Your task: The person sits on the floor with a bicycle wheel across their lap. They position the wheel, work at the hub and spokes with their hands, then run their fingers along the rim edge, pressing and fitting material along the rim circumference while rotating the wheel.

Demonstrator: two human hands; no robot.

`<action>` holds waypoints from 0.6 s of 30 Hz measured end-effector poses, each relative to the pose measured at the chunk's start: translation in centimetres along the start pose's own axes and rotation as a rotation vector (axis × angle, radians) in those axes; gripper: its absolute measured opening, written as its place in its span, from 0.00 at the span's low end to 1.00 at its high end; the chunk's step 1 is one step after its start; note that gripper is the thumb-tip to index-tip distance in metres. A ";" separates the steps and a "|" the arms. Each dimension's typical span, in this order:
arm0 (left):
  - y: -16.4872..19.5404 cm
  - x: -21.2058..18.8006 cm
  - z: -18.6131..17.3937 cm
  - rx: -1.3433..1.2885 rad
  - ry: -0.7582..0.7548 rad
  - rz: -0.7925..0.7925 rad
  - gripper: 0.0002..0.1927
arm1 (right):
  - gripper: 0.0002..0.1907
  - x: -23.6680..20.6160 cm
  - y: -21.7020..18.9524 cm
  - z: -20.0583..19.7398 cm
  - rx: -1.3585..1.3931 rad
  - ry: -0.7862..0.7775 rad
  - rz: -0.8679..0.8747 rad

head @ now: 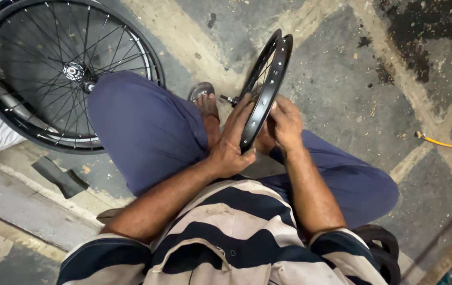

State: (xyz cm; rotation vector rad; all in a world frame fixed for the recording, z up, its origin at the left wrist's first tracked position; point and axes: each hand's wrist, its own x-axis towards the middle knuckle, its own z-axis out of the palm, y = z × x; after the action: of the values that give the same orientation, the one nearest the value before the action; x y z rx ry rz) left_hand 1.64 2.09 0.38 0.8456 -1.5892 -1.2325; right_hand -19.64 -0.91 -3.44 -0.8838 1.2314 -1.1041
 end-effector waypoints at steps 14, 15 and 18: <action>0.3 0.1 0.3 0.050 0.005 -0.042 0.50 | 0.16 0.2 -1.9 1.7 -0.081 -0.052 -0.162; 0.3 0.2 0.4 0.056 0.013 -0.044 0.49 | 0.14 -0.2 -2.3 2.2 -0.309 0.020 -0.302; 0.3 0.6 0.4 0.070 0.058 0.042 0.48 | 0.10 -0.5 -2.9 3.7 -0.777 0.191 -0.610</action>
State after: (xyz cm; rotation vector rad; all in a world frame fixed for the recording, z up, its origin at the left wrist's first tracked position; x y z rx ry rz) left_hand 1.03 1.80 0.83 0.8800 -1.6037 -1.1181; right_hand -16.48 -1.42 0.02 -1.8675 1.6405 -1.1991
